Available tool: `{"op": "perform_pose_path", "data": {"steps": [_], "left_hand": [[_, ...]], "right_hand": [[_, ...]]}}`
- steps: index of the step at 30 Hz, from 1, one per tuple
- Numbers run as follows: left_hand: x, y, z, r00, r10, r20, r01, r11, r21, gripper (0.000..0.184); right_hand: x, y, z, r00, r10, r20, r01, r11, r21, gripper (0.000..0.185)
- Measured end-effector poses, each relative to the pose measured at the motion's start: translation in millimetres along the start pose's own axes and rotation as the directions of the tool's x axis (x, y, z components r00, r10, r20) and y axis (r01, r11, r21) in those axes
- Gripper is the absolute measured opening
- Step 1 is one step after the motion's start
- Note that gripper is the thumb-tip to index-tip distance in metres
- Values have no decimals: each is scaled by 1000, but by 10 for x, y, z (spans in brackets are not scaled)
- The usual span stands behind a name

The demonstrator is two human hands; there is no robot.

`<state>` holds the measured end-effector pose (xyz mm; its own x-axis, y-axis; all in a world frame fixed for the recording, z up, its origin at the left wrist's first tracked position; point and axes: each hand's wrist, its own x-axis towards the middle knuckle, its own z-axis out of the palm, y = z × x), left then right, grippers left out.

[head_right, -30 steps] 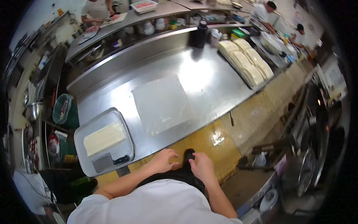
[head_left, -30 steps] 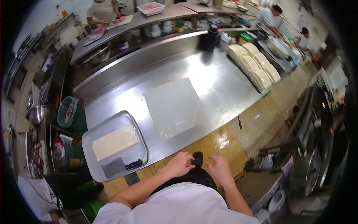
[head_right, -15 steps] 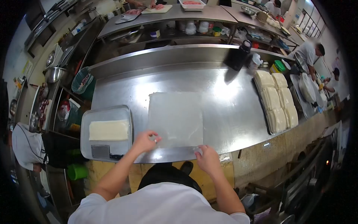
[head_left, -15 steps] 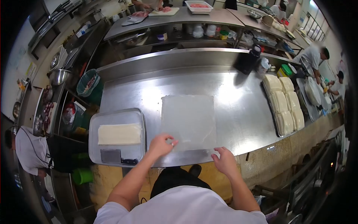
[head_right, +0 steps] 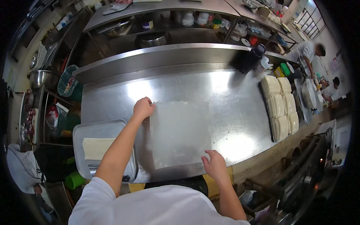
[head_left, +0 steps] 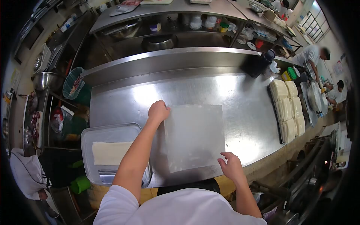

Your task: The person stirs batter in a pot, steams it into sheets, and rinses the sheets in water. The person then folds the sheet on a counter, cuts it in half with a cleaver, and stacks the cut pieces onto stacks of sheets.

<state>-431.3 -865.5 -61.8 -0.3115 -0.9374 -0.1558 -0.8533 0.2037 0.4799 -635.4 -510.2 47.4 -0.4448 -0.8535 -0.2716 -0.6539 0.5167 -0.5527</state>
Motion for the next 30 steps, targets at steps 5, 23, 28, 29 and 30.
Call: {"op": "perform_pose_path", "data": {"steps": [5,23,28,29,30], "left_hand": [[66,92,28,997,65,47,-71,988,139,34],[69,162,23,976,-40,214,32,999,41,25],[103,89,166,994,11,112,-6,999,-42,31],[117,126,154,990,-44,131,54,995,-79,34],[159,104,196,990,-75,120,92,986,-141,35]], "right_hand": [[181,-27,44,1000,-8,1,8,999,37,29],[550,129,-127,998,-62,21,61,998,25,30],[627,96,-184,998,-59,23,59,998,8,33],[652,86,-186,998,-65,22,64,998,18,31],[679,76,-188,997,-70,20,70,997,27,30]]}}
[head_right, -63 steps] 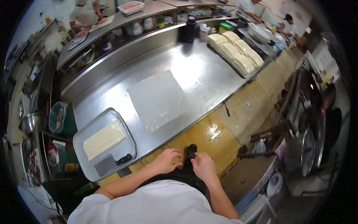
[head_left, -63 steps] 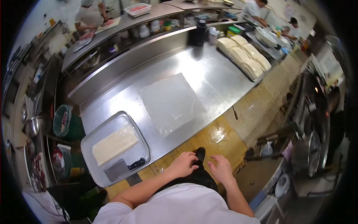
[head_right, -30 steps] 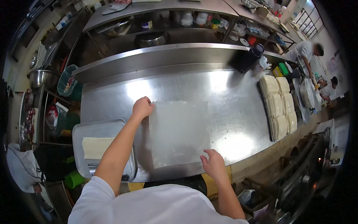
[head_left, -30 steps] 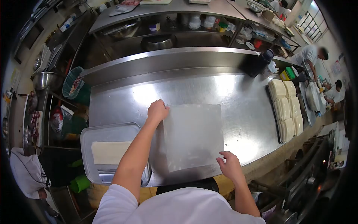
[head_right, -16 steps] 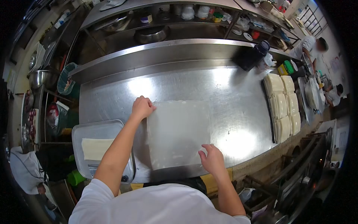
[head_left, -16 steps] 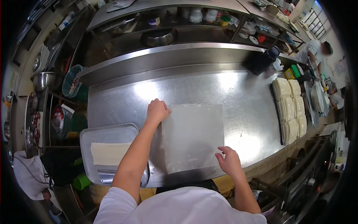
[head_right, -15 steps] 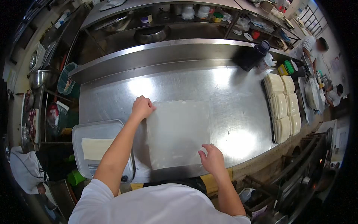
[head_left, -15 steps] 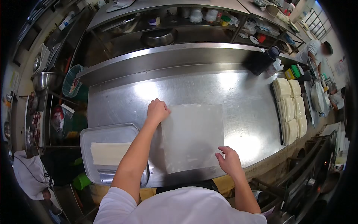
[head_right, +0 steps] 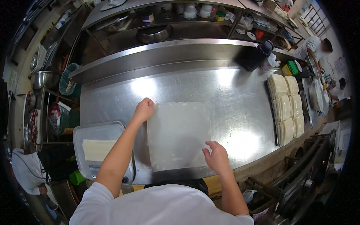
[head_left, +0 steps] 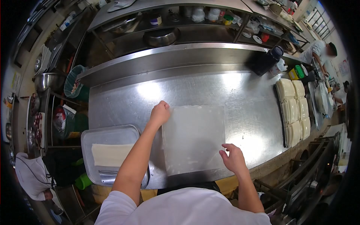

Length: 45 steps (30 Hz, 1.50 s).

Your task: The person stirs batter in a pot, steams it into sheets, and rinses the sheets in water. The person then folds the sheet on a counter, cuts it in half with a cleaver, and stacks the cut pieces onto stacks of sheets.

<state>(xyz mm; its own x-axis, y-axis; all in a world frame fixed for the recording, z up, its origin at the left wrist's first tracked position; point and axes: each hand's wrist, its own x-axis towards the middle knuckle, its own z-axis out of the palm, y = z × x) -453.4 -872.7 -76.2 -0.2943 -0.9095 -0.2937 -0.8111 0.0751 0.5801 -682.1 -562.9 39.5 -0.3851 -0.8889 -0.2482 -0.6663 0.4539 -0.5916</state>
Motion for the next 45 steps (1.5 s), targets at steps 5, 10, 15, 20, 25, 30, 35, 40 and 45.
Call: {"op": "perform_pose_path", "data": {"steps": [5,10,15,20,25,30,35,40,45], "left_hand": [[-58,190,-168,996,-6,89,-1,997,80,45],[-12,261,-329,972,-51,229,4,979,202,40],[-214,389,-530,979,-36,200,16,994,105,28],[-395,410,-614,992,12,123,-12,1000,-4,32],[-341,339,-645,990,29,135,-28,1000,-9,32],[-133,208,-575,984,-11,180,15,1000,-23,34],[40,98,-418,978,-35,204,33,999,12,34],[-38,149,-386,983,-15,182,15,1000,-2,29],[-224,126,-446,989,-14,146,22,998,-52,27]], "right_hand": [[284,-120,-20,998,-43,44,44,998,-32,30],[990,-394,64,979,-179,100,187,979,-82,35],[1921,-914,369,933,-265,245,264,964,37,39],[2546,-1192,759,796,-251,550,329,943,-45,38],[2754,-1087,581,603,162,781,236,899,-368,35],[2716,-555,205,687,152,711,359,779,-514,34],[2528,-59,-15,823,-48,566,413,734,-539,21],[2388,236,-13,893,-201,402,393,784,-481,12],[2134,219,-147,933,-261,249,341,862,-374,12]]}}
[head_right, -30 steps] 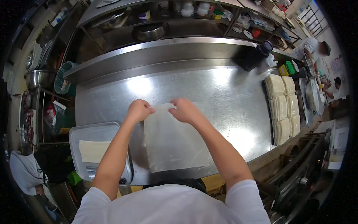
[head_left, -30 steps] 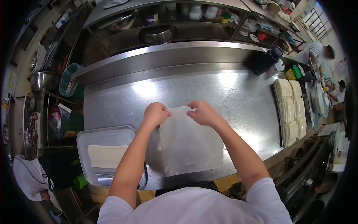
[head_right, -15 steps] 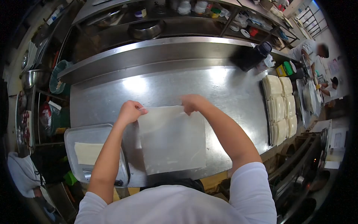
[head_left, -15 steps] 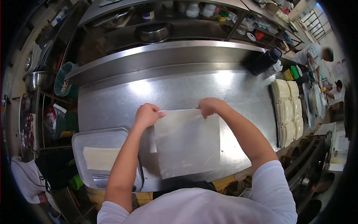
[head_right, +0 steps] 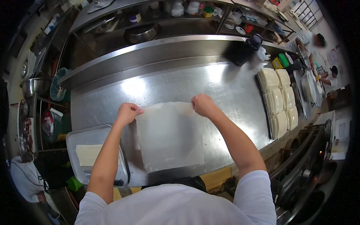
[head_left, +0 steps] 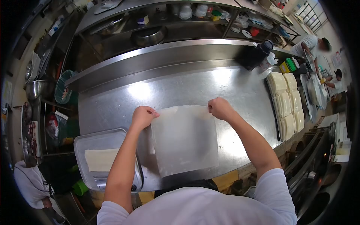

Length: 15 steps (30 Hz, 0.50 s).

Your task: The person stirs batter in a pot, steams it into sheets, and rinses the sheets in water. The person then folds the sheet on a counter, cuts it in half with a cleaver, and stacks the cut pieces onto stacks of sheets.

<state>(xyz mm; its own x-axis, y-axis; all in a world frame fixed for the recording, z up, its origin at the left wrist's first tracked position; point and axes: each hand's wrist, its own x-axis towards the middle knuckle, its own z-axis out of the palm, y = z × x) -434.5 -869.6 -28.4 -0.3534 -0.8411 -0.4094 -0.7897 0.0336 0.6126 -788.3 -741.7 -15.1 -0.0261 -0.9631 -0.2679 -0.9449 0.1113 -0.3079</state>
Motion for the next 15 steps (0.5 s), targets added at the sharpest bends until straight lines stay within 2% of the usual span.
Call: {"op": "perform_pose_path", "data": {"steps": [2,5,7,10,11,12,15], "left_hand": [[-178,9,-36,1000,1,-16,-1,1000,-10,26],[-572,16,-34,970,185,-155,-190,982,-16,21],[-851,-54,1,938,294,-182,-276,954,120,17],[-1254,-378,224,867,470,-165,-422,869,258,13],[-1368,-486,298,836,528,-150,-472,831,293,13],[-1491,-543,332,853,512,-106,-470,839,273,12],[-1742,-575,342,894,449,1,-438,872,218,12]], "right_hand": [[-172,-36,-36,997,8,-82,-5,999,40,12],[-520,-162,-40,983,54,-178,-39,995,87,13],[-804,-194,78,968,84,-235,-51,988,145,14],[-1297,-221,421,974,148,-173,-121,980,160,18],[-1466,-265,527,979,174,-103,-156,973,169,21],[-1614,-338,555,978,207,-29,-200,965,167,24],[-1785,-418,846,971,177,-161,-138,964,227,30]]}}
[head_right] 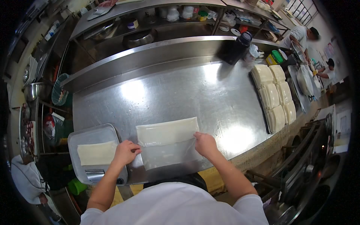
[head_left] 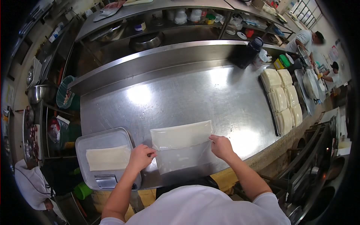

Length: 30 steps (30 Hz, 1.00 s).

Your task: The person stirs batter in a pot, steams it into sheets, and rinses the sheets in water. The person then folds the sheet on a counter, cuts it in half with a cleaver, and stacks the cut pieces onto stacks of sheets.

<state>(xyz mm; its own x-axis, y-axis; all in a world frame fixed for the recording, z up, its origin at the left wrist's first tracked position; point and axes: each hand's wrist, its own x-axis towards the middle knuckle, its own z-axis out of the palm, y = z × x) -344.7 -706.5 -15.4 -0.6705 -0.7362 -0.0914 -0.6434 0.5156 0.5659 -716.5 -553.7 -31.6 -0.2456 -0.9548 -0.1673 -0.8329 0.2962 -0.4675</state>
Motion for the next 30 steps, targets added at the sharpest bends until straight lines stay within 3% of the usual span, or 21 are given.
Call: {"op": "perform_pose_path", "data": {"steps": [2,5,8,11,12,15,24,30], "left_hand": [[-12,50,-40,1000,-20,-18,20,1000,-10,12],[76,140,-98,997,-4,-83,2,1000,-18,13],[162,253,-143,991,15,-133,-18,999,-28,14],[199,161,-166,989,-58,-139,45,994,-97,15],[194,131,-175,986,-99,-131,82,988,-131,16],[235,46,-237,971,-200,-134,176,969,-172,17],[523,-209,-190,901,-382,-207,301,892,-337,20],[828,-335,117,965,-170,-199,159,985,-72,25]], "right_hand": [[-4,-187,119,1000,-8,-26,9,999,47,36],[170,-535,247,981,-186,-62,191,977,89,51],[370,-258,534,974,-223,-30,212,955,-206,69],[438,70,453,996,-5,-91,-18,968,-251,75],[426,96,413,991,5,-137,-46,954,-297,75],[396,-59,481,997,-38,-62,18,953,-302,77],[568,-1771,1344,909,-413,48,416,902,-117,77],[695,-1891,1247,903,-425,-62,424,905,-23,59]]}}
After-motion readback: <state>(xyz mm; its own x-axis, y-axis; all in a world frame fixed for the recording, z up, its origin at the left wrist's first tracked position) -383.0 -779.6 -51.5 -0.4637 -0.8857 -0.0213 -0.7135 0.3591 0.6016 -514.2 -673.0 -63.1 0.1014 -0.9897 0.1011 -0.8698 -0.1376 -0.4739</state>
